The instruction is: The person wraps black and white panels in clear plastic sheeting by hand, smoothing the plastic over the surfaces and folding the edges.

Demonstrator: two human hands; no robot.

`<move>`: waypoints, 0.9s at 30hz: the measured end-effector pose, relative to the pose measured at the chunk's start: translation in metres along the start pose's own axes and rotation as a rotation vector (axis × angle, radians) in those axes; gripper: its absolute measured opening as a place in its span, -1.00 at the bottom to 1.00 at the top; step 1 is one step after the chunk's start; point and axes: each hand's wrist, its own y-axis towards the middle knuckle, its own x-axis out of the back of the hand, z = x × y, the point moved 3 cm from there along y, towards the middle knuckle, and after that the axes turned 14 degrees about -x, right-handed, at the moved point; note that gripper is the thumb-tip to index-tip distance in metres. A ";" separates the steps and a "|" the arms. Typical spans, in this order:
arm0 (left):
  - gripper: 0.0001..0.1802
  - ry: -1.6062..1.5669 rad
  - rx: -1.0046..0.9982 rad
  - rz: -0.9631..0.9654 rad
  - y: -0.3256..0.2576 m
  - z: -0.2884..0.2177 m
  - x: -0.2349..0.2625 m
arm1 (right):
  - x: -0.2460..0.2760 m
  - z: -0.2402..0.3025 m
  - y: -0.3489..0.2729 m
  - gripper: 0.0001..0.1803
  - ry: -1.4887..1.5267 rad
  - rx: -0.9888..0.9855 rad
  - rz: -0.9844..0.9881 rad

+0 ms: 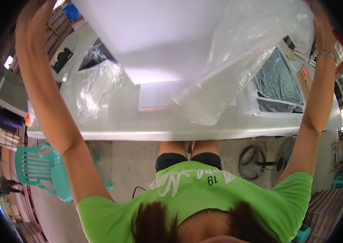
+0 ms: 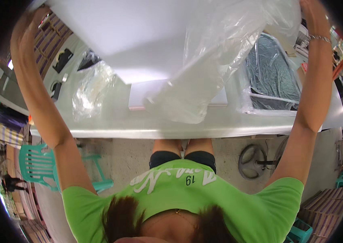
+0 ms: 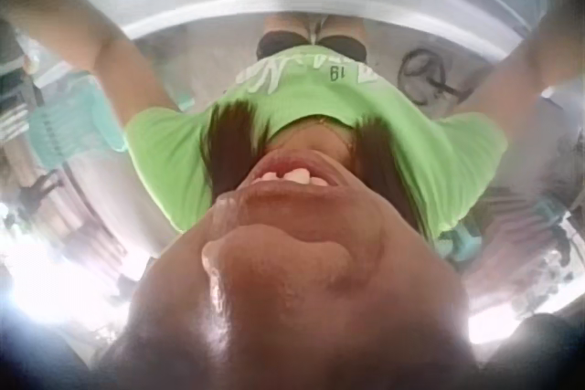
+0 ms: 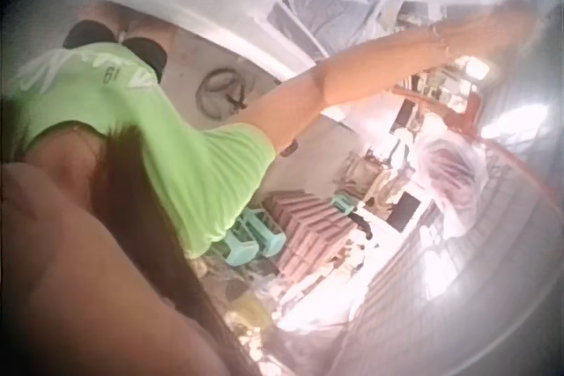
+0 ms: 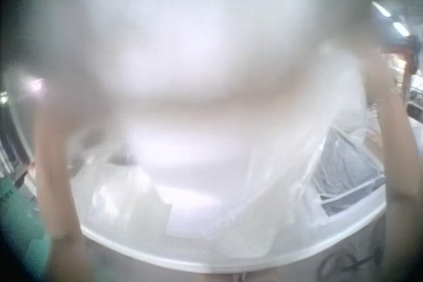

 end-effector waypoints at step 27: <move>-0.68 -0.782 0.745 0.228 -0.005 0.079 0.029 | -0.010 -0.073 0.033 -0.80 0.764 -0.616 0.782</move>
